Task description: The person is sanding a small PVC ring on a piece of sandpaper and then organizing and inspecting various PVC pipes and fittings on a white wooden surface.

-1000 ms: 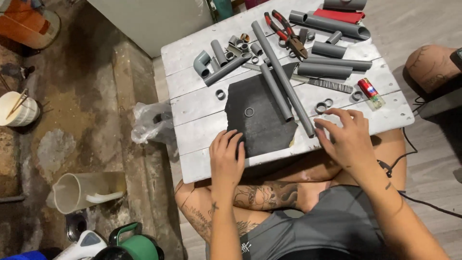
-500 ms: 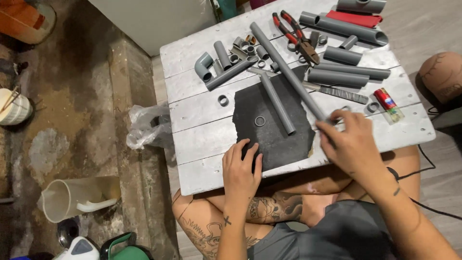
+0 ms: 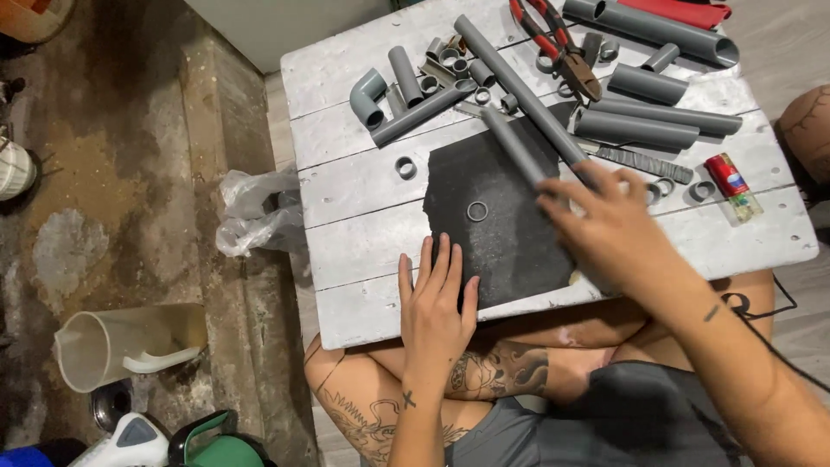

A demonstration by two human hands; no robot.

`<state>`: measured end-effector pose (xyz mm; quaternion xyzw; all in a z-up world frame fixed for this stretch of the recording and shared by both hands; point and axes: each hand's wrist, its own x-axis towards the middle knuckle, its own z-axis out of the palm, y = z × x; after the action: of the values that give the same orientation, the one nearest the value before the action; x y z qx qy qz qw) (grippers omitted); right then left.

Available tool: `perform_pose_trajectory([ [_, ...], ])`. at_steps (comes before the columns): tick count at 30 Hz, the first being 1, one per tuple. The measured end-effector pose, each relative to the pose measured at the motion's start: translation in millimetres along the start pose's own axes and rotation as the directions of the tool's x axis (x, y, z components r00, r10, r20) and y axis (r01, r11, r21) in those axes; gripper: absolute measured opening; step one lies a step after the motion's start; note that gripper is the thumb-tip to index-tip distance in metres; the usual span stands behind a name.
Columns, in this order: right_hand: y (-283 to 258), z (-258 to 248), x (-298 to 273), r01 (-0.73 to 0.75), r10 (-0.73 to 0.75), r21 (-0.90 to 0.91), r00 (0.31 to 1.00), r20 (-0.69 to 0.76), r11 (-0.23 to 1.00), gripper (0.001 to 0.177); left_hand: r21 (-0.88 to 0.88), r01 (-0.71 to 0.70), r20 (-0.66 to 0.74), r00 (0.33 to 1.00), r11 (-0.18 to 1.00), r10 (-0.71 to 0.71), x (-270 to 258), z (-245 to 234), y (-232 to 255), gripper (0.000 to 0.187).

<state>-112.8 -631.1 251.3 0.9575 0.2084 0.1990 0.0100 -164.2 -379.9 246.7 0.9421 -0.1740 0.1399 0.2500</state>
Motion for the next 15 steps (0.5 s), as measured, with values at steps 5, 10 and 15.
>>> perform_pose_trajectory([
  [5,-8.7,-8.4,4.8,-0.034,0.027,-0.064,0.995,-0.099,0.997,0.031,-0.033,-0.015,-0.026,1.0,0.999,0.014,2.7,-1.8,0.0,0.04],
  [10,-49.2,5.7,27.5,0.054,-0.038,0.102,0.987,-0.157,0.993,0.021,-0.058,-0.031,-0.033,0.999,0.998,0.029,0.6,-0.6,-3.4,0.039],
  [15,-49.3,5.6,39.4,0.155,-0.148,0.102,0.986,-0.071,0.983,0.023,-0.042,-0.025,-0.036,0.999,0.999,0.023,-2.4,2.1,-4.2,0.041],
])
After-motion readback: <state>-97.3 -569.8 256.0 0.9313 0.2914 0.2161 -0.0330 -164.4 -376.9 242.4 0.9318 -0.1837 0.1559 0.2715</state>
